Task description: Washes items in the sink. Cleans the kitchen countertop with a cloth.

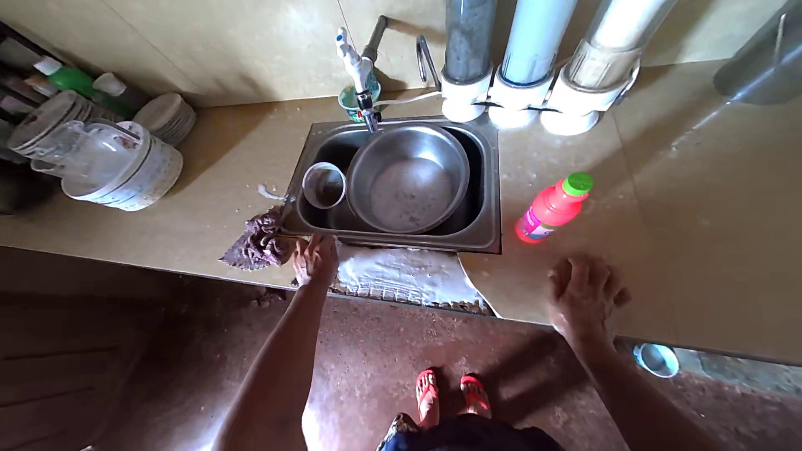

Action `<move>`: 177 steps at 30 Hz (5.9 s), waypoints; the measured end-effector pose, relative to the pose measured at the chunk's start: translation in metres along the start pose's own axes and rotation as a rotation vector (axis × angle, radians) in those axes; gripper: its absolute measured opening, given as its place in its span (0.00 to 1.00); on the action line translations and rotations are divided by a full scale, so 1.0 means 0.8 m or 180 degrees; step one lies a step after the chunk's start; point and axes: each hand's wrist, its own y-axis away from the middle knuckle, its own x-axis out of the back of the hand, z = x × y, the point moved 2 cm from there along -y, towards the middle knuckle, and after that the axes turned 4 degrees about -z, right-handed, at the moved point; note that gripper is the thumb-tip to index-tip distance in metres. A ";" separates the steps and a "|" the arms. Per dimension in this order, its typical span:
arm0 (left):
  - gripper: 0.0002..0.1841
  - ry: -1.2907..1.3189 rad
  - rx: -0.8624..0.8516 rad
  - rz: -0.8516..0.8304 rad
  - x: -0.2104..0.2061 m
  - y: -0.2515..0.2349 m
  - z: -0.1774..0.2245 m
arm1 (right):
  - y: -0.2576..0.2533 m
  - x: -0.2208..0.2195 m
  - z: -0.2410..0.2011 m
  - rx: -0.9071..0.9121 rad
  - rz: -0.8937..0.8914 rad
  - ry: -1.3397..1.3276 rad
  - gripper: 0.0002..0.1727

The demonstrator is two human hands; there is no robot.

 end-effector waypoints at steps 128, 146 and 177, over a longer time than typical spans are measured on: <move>0.18 0.0477 0.0222 0.0216 -0.030 0.033 0.080 | -0.005 0.000 -0.002 -0.0133 -0.0239 0.0017 0.30; 0.16 0.0504 -0.1537 0.0250 -0.048 0.077 0.151 | -0.003 0.001 -0.004 -0.0097 -0.0234 -0.0062 0.29; 0.15 0.1793 -0.1125 0.0218 -0.003 0.101 0.196 | -0.007 0.005 -0.006 -0.0133 -0.0358 -0.0052 0.31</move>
